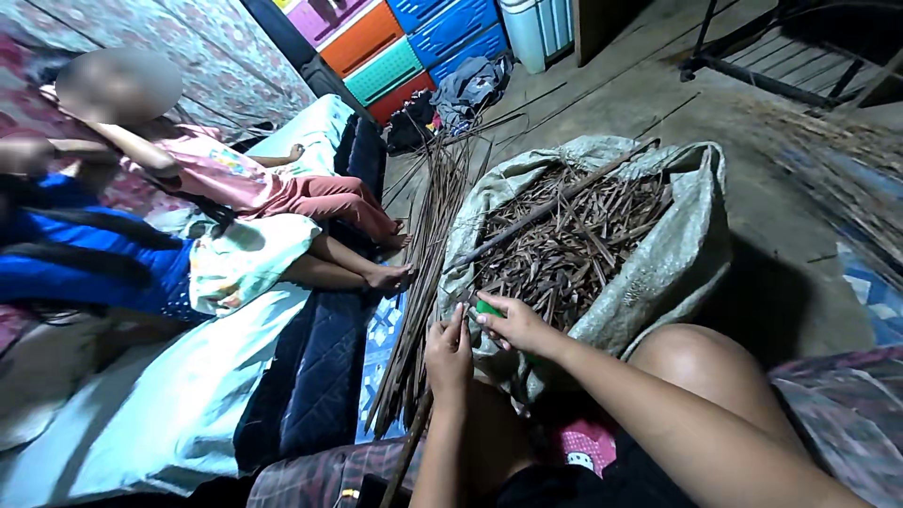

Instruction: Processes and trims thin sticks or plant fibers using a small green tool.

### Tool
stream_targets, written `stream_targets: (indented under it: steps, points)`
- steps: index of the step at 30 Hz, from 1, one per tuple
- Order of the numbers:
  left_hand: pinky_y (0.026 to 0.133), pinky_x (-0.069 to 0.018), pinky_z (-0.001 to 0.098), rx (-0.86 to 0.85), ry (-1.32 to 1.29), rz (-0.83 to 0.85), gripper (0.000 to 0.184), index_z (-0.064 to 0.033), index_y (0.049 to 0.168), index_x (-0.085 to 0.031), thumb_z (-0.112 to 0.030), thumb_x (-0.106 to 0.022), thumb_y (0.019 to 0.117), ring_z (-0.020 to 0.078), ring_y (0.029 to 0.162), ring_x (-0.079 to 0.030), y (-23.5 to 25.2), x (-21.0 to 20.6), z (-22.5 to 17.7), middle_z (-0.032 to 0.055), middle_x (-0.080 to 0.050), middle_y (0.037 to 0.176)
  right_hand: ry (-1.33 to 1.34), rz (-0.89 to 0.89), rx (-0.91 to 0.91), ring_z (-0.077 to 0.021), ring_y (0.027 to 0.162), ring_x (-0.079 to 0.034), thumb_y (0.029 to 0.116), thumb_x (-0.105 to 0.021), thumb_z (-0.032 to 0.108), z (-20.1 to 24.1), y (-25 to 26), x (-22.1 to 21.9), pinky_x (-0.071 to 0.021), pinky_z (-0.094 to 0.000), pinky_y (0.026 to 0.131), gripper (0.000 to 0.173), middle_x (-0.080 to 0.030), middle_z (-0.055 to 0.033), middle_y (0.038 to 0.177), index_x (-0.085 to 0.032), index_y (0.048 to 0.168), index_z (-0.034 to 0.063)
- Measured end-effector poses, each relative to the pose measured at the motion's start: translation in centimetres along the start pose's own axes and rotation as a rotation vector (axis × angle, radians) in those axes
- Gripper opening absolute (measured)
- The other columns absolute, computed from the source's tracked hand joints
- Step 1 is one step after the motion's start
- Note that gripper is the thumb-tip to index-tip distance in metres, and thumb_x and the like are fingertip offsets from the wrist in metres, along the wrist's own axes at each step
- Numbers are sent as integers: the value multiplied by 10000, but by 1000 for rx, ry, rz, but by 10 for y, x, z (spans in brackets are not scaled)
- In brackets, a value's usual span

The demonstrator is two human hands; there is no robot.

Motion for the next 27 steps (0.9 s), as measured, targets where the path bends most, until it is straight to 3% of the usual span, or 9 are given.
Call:
stream_targets:
  steps: [5,10,14,17,19,24,27]
  points:
    - [739,-546,417,-1,17,8,278,-43,1199,-765,-40,-625,958,270,792,-666,-1,1,0,184,-704,902,-25,-100,30,-122,690,-559,1104,-503,197,4,0,7,-497,-277,624,548,-634,-170,1173,-331,1608,68]
    - [741,-542,387,-17,-1,6,274,-45,1193,-768,-45,-630,957,243,786,-660,-4,2,8,177,-698,885,49,-228,6,-104,659,-552,1106,-501,198,11,6,37,-489,-250,593,547,-623,-124,1022,-327,1606,62]
    - [760,-547,391,2,-1,33,268,-49,1193,-768,-52,-629,965,238,804,-675,-6,6,13,174,-712,906,187,-510,30,-87,591,-521,1104,-508,177,11,10,75,-468,-236,549,530,-599,-82,882,-348,1597,70]
    - [764,-550,412,19,2,43,270,-55,1196,-768,-56,-625,967,253,811,-684,-6,9,17,177,-719,918,150,-666,79,-118,574,-525,1100,-522,188,14,7,99,-485,-263,541,557,-593,-111,875,-330,1614,92]
    - [764,-552,414,38,3,50,267,-64,1198,-770,-65,-618,978,250,812,-683,-6,9,17,170,-721,923,109,-582,80,-120,572,-543,1100,-521,183,18,2,93,-496,-266,538,580,-607,-116,865,-293,1626,93]
    - [804,-568,438,39,-42,90,272,-26,1213,-751,-85,-580,1009,255,827,-715,-2,7,16,173,-747,939,0,-33,-3,-107,645,-570,1095,-521,195,13,-1,36,-493,-263,568,590,-642,-114,1005,-284,1631,126]
    - [795,-579,419,48,-87,113,269,-9,1209,-746,-95,-577,1018,228,798,-722,-1,6,16,160,-756,923,6,106,-3,-105,600,-548,1090,-534,196,4,1,12,-483,-265,542,595,-638,-115,999,-297,1635,166]
Point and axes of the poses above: each hand's wrist, its own y-axis towards the middle knuckle, its own x-axis out of the back of the hand, z = x × y, the point moved 2 cm from there along y, towards the middle knuckle
